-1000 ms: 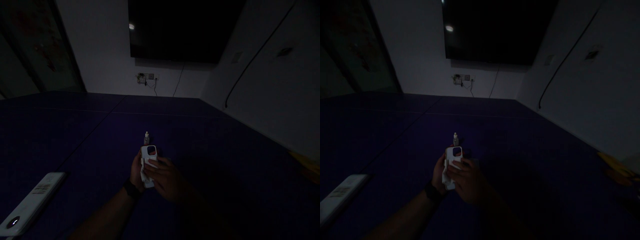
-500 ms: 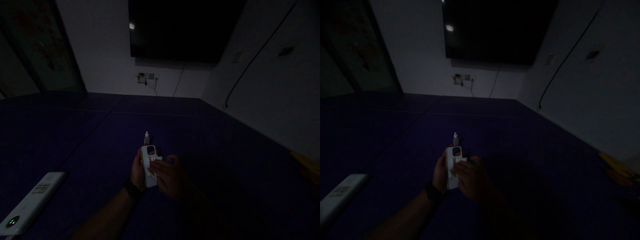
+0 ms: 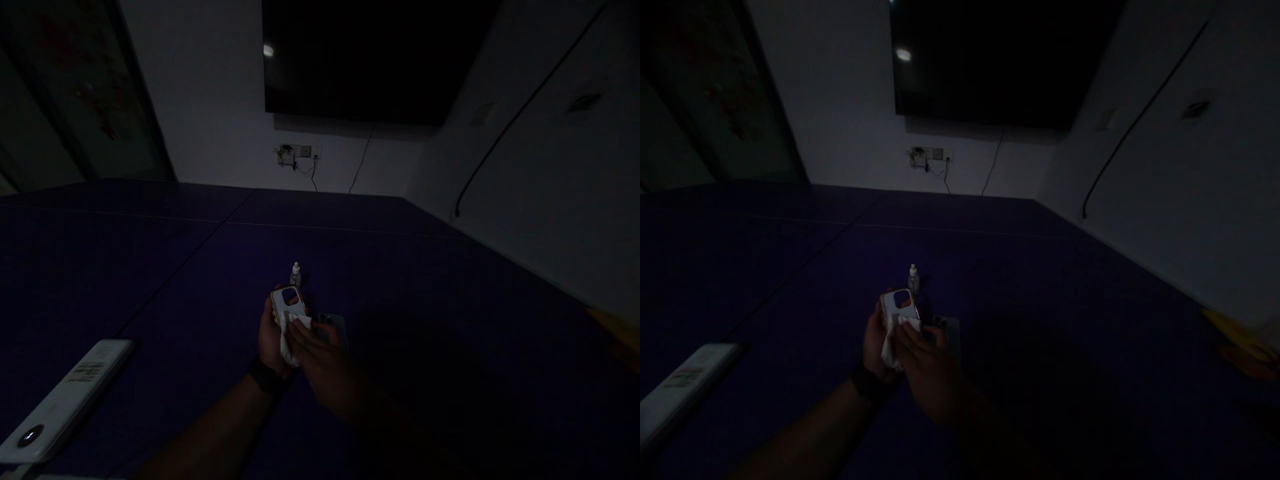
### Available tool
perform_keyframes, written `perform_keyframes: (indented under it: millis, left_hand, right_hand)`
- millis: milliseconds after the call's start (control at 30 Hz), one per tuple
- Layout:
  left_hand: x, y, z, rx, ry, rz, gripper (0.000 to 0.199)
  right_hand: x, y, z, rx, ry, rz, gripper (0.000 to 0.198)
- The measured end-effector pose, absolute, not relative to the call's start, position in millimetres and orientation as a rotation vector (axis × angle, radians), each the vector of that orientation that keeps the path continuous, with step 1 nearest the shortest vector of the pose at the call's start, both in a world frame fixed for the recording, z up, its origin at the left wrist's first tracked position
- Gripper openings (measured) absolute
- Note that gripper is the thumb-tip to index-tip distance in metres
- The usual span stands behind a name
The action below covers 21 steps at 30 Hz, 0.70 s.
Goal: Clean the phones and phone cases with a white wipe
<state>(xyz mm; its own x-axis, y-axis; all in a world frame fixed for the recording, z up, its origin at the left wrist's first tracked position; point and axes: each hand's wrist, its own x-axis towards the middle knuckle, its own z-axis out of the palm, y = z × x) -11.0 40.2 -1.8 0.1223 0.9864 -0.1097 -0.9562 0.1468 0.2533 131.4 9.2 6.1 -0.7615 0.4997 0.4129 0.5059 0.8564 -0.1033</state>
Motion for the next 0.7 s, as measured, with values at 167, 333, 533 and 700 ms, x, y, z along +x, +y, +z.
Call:
perform_keyframes:
  millis: [167,333,533,700]
  left_hand:
    - [-7.3,37.0,0.6,0.167,0.281,1.530,0.027]
    - [-3.1,34.9,0.6,0.183,0.328,1.541,0.036]
    - [-3.8,35.5,-0.3,0.165,0.347,1.518,0.036]
    - [-2.0,35.8,0.3,0.167,0.285,1.524,0.032]
  right_hand:
    - [144.2,15.3,14.2,-0.726,-2.626,0.159,0.046]
    - [133.3,10.4,8.1,-0.885,-2.551,0.032,0.051]
    - [133.5,10.1,15.6,-0.818,-2.590,0.152,0.052]
    - [130.1,8.1,13.6,-0.924,-2.508,0.091,0.050]
